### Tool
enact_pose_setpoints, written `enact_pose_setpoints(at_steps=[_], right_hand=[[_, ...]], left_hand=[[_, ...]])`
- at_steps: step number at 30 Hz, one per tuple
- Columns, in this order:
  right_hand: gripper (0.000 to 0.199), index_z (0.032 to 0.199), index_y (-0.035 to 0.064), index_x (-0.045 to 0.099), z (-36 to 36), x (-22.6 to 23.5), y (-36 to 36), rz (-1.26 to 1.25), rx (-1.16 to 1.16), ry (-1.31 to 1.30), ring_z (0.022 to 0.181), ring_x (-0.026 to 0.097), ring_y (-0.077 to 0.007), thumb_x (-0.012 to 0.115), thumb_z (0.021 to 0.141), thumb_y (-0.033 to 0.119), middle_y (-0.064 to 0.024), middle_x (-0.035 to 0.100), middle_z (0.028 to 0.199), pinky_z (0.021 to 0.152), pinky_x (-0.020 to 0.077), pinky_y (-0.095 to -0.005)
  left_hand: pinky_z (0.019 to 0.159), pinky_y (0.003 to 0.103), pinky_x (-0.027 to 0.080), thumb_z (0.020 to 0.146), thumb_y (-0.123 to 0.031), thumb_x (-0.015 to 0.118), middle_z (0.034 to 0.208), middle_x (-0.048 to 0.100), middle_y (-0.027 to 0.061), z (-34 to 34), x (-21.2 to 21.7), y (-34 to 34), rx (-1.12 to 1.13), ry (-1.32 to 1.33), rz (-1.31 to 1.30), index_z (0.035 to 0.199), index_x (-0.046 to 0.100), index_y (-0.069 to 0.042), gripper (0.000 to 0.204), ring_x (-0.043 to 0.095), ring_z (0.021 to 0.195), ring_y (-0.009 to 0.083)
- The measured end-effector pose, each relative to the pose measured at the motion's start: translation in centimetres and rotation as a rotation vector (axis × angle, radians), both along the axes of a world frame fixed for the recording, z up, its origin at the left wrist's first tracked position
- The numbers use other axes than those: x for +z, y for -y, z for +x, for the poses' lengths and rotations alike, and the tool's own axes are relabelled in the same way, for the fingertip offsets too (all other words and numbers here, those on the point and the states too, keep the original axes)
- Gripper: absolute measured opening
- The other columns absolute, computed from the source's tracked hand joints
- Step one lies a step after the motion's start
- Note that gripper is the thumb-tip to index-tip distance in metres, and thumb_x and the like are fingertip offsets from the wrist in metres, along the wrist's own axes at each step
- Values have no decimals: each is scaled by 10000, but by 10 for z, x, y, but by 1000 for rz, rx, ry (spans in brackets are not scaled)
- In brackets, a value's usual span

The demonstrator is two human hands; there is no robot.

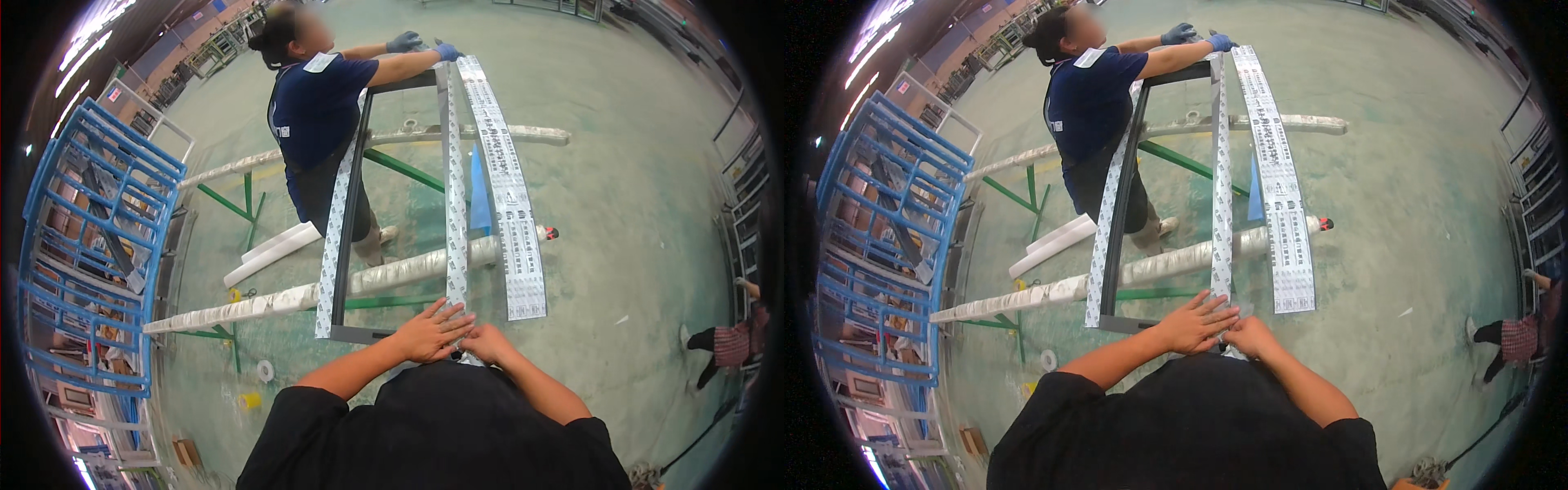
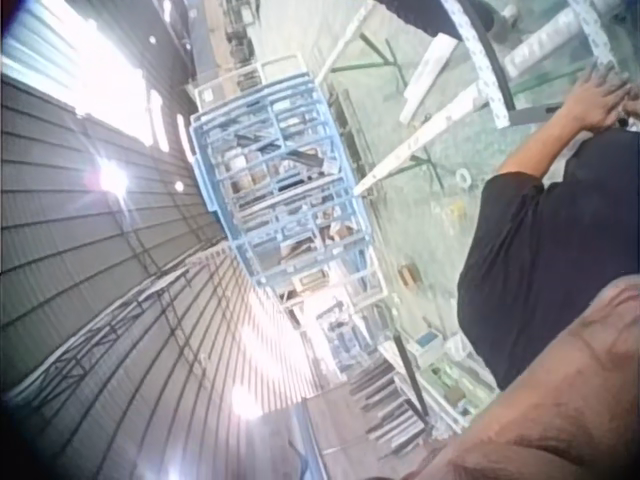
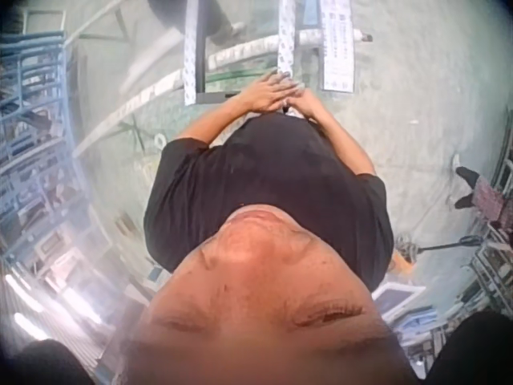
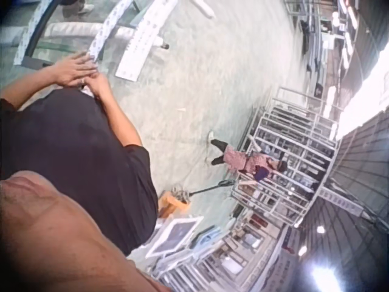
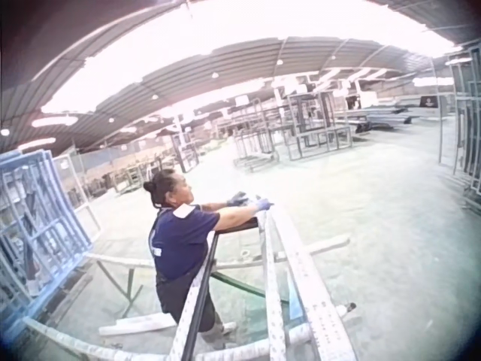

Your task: The person retrieves tape and joins a coworker at a workbench to apply protective tape along the edges of a metal window frame, smoothing and pressing the tape down by hand.

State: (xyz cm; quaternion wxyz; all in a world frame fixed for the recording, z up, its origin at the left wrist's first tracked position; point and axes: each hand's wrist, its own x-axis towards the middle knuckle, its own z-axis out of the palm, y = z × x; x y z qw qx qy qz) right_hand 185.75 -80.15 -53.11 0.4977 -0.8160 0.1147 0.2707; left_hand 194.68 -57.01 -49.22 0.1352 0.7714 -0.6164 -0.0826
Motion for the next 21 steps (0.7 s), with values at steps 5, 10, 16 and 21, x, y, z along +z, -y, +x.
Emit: enact_pose_setpoints(at_steps=[5,10,16,21], right_hand=[[354,841,-2,801,6,17,4,39,-19,-43,674,679,-199,839,821,350,-143,739,735,678,555,-407],[339,832,-2,807,4,12,5,63,-32,-55,664,681,-209,846,820,334,-124,751,734,666,554,-406],[364,846,40,819,1,12,6,20,1,-46,672,678,-239,829,824,403,-140,737,730,689,554,-426],[404,897,41,817,1,7,5,52,7,38,726,696,-260,825,818,438,-155,747,776,726,563,-439]], left_hand=[[1373,604,114,985,-488,639,1804,348,38,4,7,0,8,-29,1,1694,451,-172,799,242,1689,341],[1352,648,154,940,-482,715,1799,358,43,4,8,3,20,-27,-11,1693,446,-195,850,288,1667,376],[1346,652,173,913,-457,769,1791,374,34,-4,4,5,35,-19,1,1691,446,-217,876,303,1661,377],[1360,619,150,918,-503,777,1798,362,8,-5,4,3,61,54,76,1682,466,-231,869,300,1667,347]])
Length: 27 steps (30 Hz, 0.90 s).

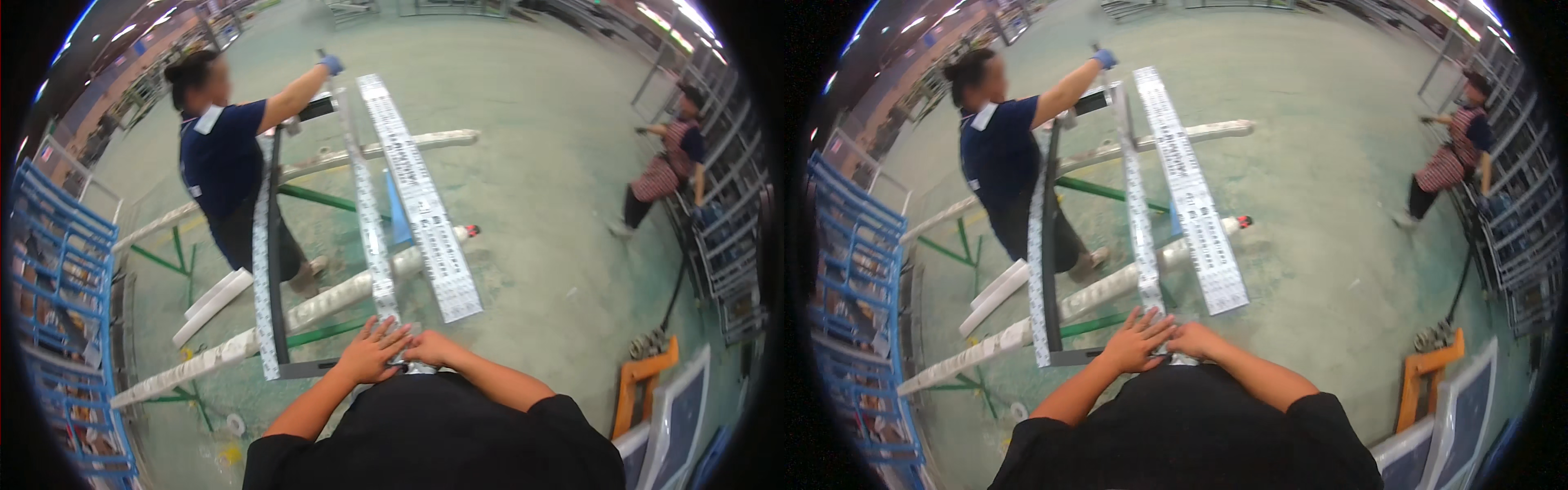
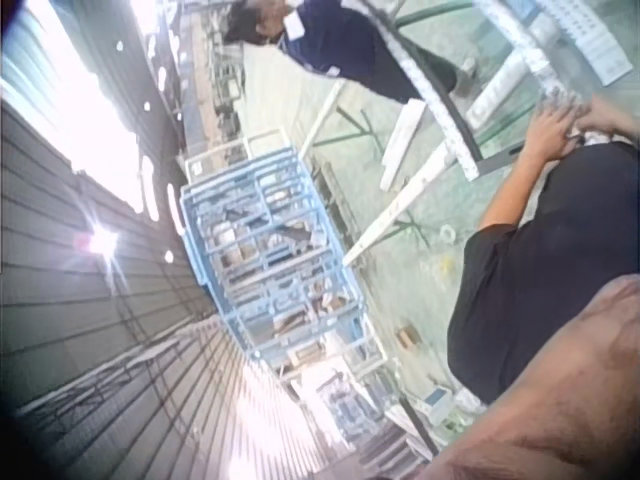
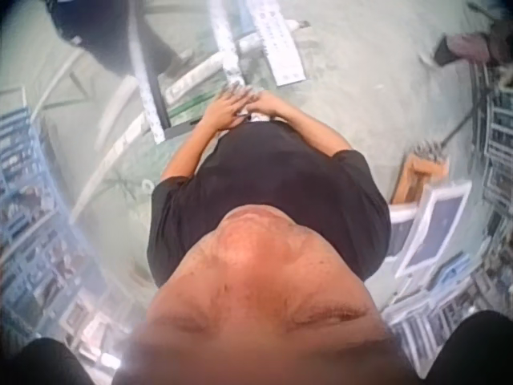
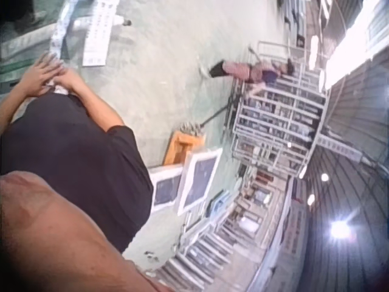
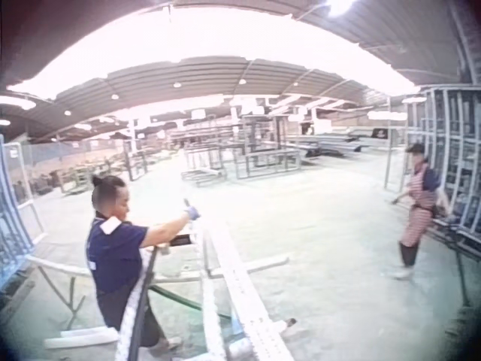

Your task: The person retrieves tape and joins a coworker at a workbench to apply protective tape along the edges of a metal window frame, smoothing and pressing the tape down by hand.

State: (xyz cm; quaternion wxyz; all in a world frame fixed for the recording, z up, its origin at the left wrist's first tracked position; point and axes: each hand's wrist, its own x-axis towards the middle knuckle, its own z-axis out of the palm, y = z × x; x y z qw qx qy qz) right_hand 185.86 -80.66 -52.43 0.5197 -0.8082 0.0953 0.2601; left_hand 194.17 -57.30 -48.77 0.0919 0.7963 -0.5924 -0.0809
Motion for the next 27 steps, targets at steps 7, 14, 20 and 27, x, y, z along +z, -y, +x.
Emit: enact_pose_setpoints(at_steps=[7,14,20,27], right_hand=[[397,914,60,851,8,-14,-1,-60,18,-19,729,711,-251,846,805,442,-151,768,788,726,569,-426],[321,870,3,835,0,-10,2,60,-83,-72,693,672,-171,890,822,316,-98,757,750,665,543,-379],[310,857,9,825,0,3,-1,71,-87,-131,673,645,-153,894,831,310,-77,748,742,638,526,-377],[309,858,7,821,-1,-8,0,55,-76,-63,675,640,-151,895,845,307,-73,749,748,640,524,-376]], left_hand=[[1362,625,146,854,-470,823,1800,356,17,1,5,1,36,35,30,1674,478,-202,929,275,1677,344],[1368,620,135,866,-406,803,1807,345,12,-2,8,1,35,-3,-26,1678,468,-214,900,266,1683,332],[1368,620,137,877,-402,787,1797,362,17,-5,2,-5,51,-12,-87,1670,480,-219,870,270,1682,330],[1367,623,136,886,-407,782,1797,361,17,-6,5,-3,47,10,-84,1668,482,-220,858,272,1681,332]])
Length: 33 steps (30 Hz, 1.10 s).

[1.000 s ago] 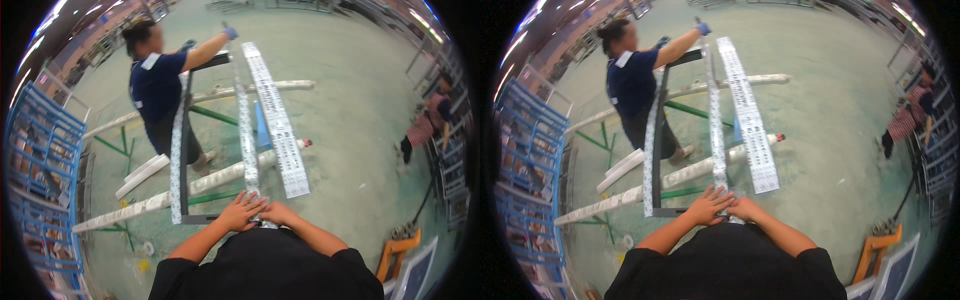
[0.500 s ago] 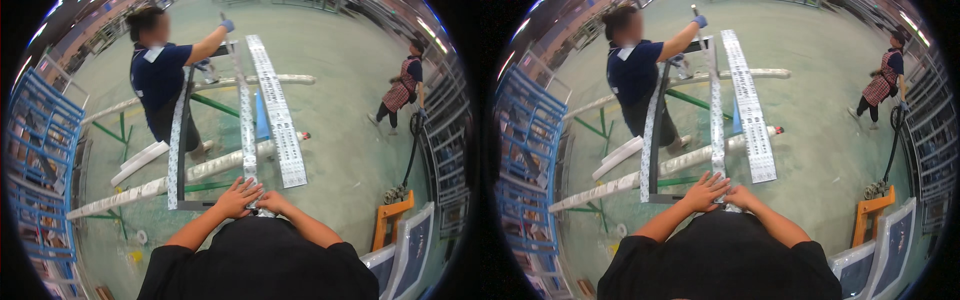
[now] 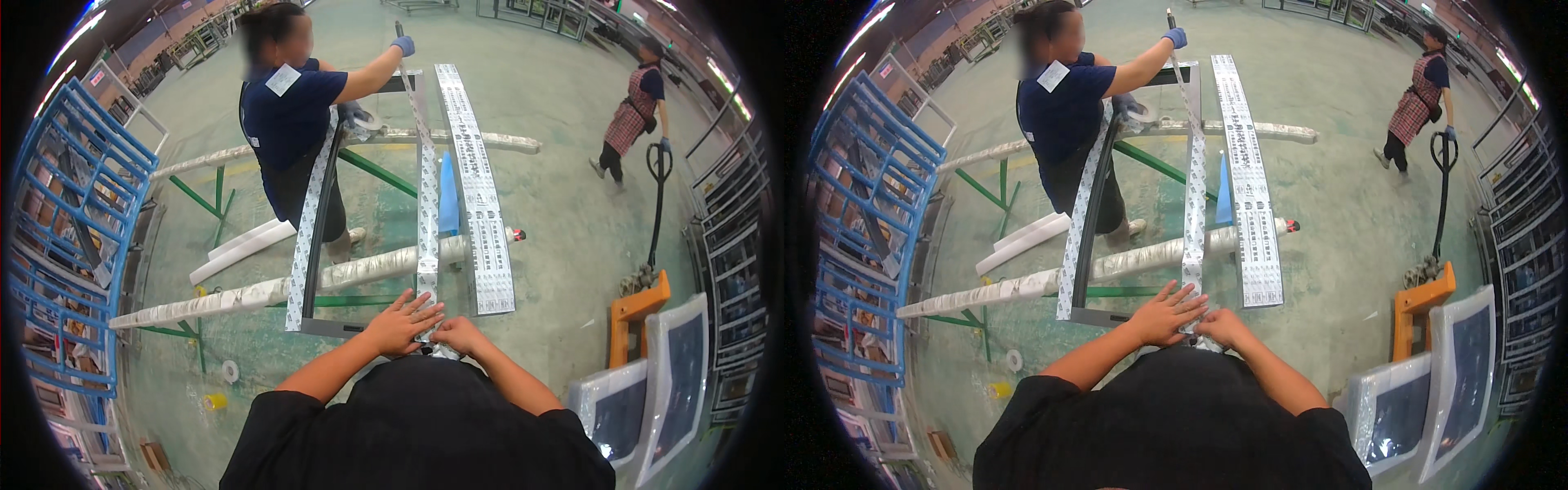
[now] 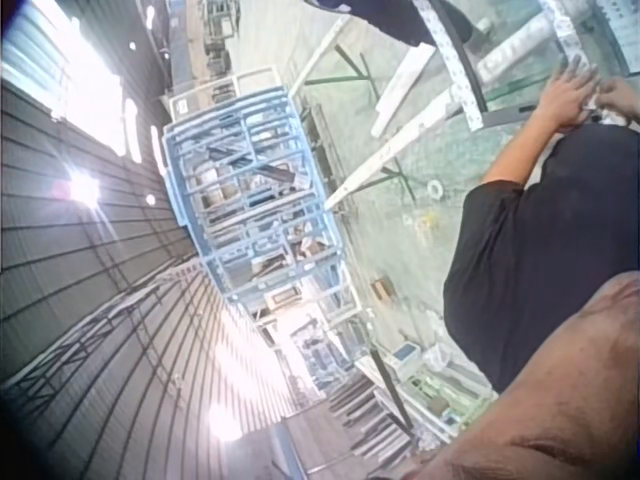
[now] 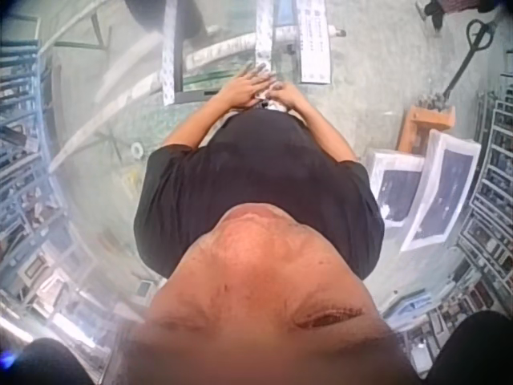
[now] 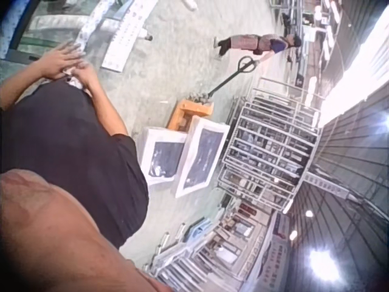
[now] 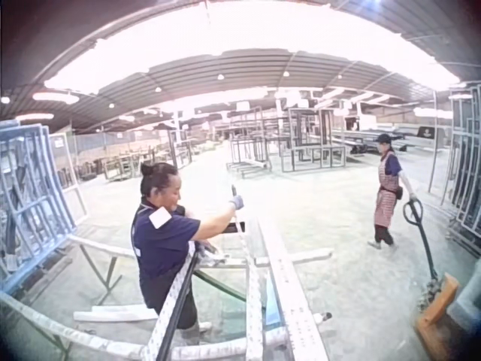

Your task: The person retrieves tape and joins a coworker at a workbench to apply protective tape along the edges of a metal window frame, smoothing and pressing the tape down by hand.

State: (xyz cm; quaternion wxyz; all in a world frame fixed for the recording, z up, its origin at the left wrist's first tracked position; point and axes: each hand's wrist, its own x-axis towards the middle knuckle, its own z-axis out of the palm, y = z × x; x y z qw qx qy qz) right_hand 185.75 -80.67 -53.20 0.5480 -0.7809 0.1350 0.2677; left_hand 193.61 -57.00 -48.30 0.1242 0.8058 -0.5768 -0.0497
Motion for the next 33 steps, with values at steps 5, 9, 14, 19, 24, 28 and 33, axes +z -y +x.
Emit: enact_pose_setpoints(at_steps=[5,9,14,19,24,28,33], right_hand=[[350,919,22,838,1,-6,3,-8,20,-20,707,696,-197,884,826,357,-123,776,797,701,564,-391],[307,867,4,824,0,-1,0,15,-5,-5,685,647,-154,886,851,304,-77,746,747,646,527,-371],[333,911,2,832,2,3,1,-14,13,-20,707,680,-183,885,840,323,-110,772,797,683,554,-387],[361,953,4,839,2,2,1,-21,27,-20,729,715,-212,884,833,341,-139,794,840,713,578,-405],[352,949,10,844,2,-2,2,4,14,-22,724,715,-209,885,829,338,-140,794,833,712,581,-404],[344,936,14,841,2,-4,3,10,11,-29,709,700,-204,882,831,339,-127,784,816,704,579,-397],[323,903,36,831,6,3,0,19,22,-70,684,665,-196,872,842,350,-98,750,772,687,566,-392]], left_hand=[[1368,623,135,884,-412,784,1796,361,18,1,0,0,2,4,-15,1670,477,-220,865,270,1682,334],[1368,620,138,882,-411,786,1794,364,19,1,-1,-1,7,3,-22,1675,469,-222,874,268,1682,334],[1369,619,139,882,-409,788,1795,361,19,1,2,0,6,-5,2,1679,462,-226,881,269,1681,335],[1369,621,135,879,-411,792,1796,358,20,0,2,0,9,-11,6,1685,453,-230,893,267,1682,335],[1367,627,127,857,-405,803,1805,343,30,2,3,0,2,-2,15,1694,438,-219,932,256,1685,352],[1365,634,123,847,-361,788,1805,338,66,7,8,-4,-31,-123,-69,1692,438,-185,932,245,1684,380],[1351,642,193,820,-232,738,1731,450,139,14,14,-11,142,-223,-432,1586,567,-120,792,321,1643,431]])
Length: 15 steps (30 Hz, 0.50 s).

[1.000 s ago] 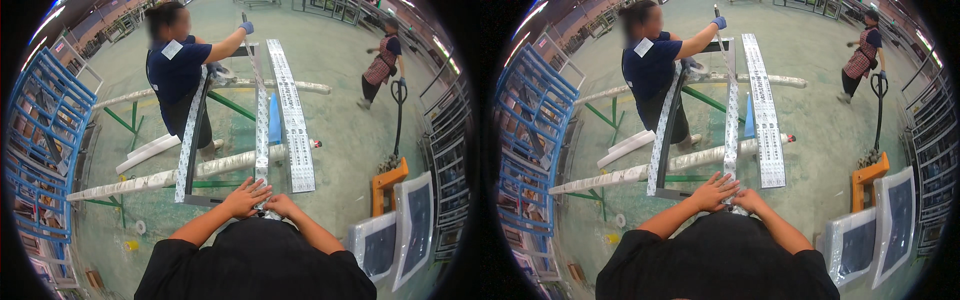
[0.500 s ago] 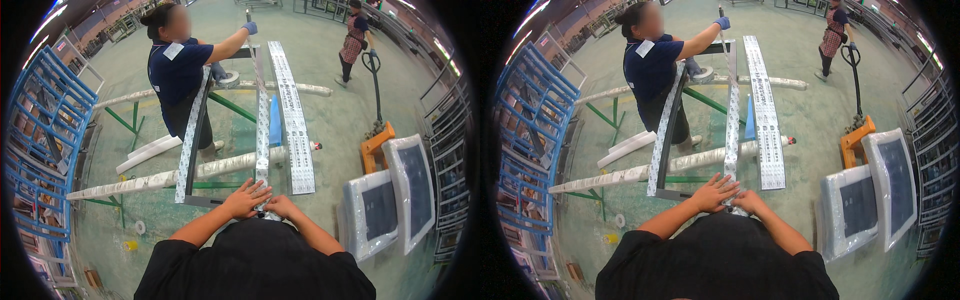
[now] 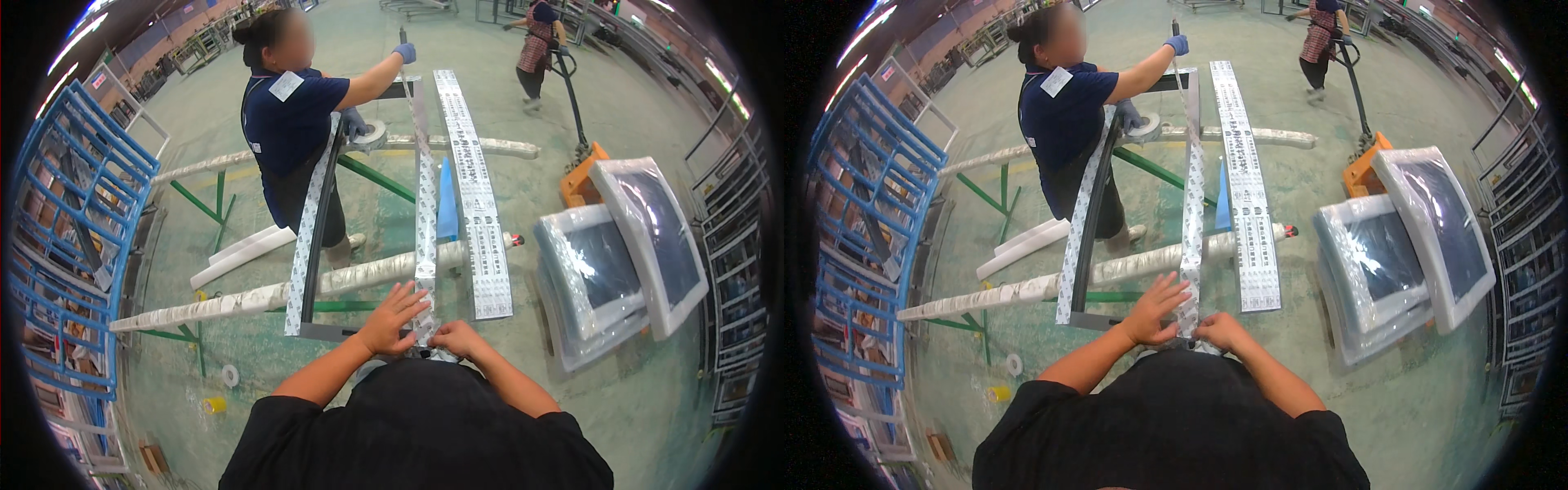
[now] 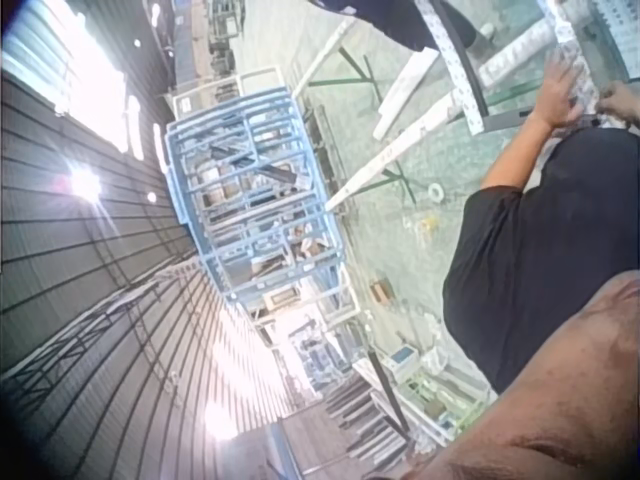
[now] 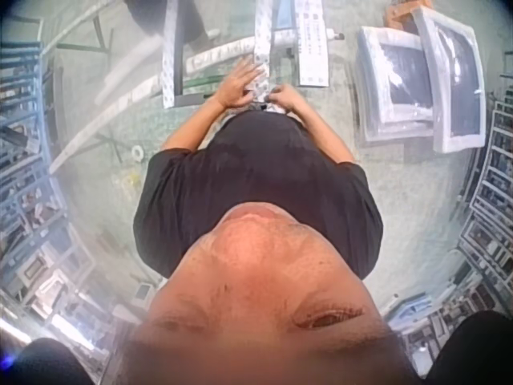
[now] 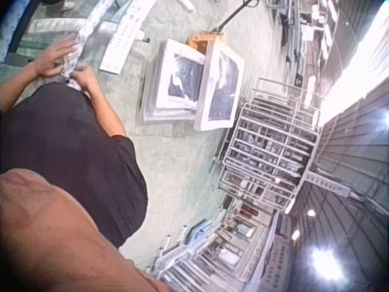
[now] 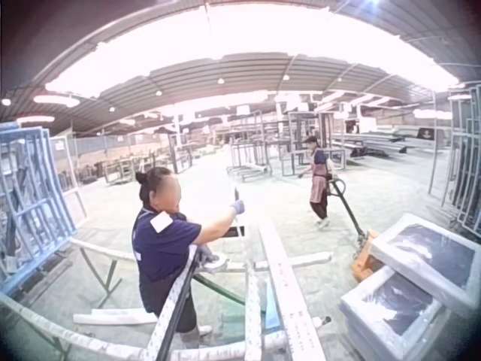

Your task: The person retrieves tape and joins a coworker at a workbench to apply protective tape along the edges of a metal window frame, smoothing and pressing the tape down by hand.

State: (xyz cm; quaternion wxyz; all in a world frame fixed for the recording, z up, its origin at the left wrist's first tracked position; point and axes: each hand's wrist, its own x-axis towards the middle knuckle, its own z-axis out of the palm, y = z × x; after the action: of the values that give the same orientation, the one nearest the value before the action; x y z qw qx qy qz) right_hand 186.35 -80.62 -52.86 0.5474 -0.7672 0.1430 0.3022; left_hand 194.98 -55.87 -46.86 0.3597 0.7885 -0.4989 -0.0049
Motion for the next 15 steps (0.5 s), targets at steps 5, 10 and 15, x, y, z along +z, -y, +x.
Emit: enact_pose_setpoints(at_steps=[5,10,15], right_hand=[[326,906,42,836,-2,-15,8,-21,22,52,713,656,-162,883,858,362,-66,750,777,691,552,-375],[360,904,51,836,0,-12,2,-30,40,64,701,664,-194,865,850,405,-106,753,777,708,558,-383],[358,900,42,828,-4,-103,11,54,-24,228,727,675,-206,861,844,394,-102,758,793,721,563,-392]], left_hand=[[1279,648,364,809,-20,721,1408,682,140,11,107,28,78,113,-255,1365,705,-98,562,610,1411,409],[1155,611,516,809,-22,734,1211,759,135,-3,242,24,-124,317,-458,1237,760,-117,439,741,1187,389],[997,596,606,1068,-289,705,1123,792,46,-46,334,30,-232,578,-588,1263,672,-274,198,794,1008,336]])
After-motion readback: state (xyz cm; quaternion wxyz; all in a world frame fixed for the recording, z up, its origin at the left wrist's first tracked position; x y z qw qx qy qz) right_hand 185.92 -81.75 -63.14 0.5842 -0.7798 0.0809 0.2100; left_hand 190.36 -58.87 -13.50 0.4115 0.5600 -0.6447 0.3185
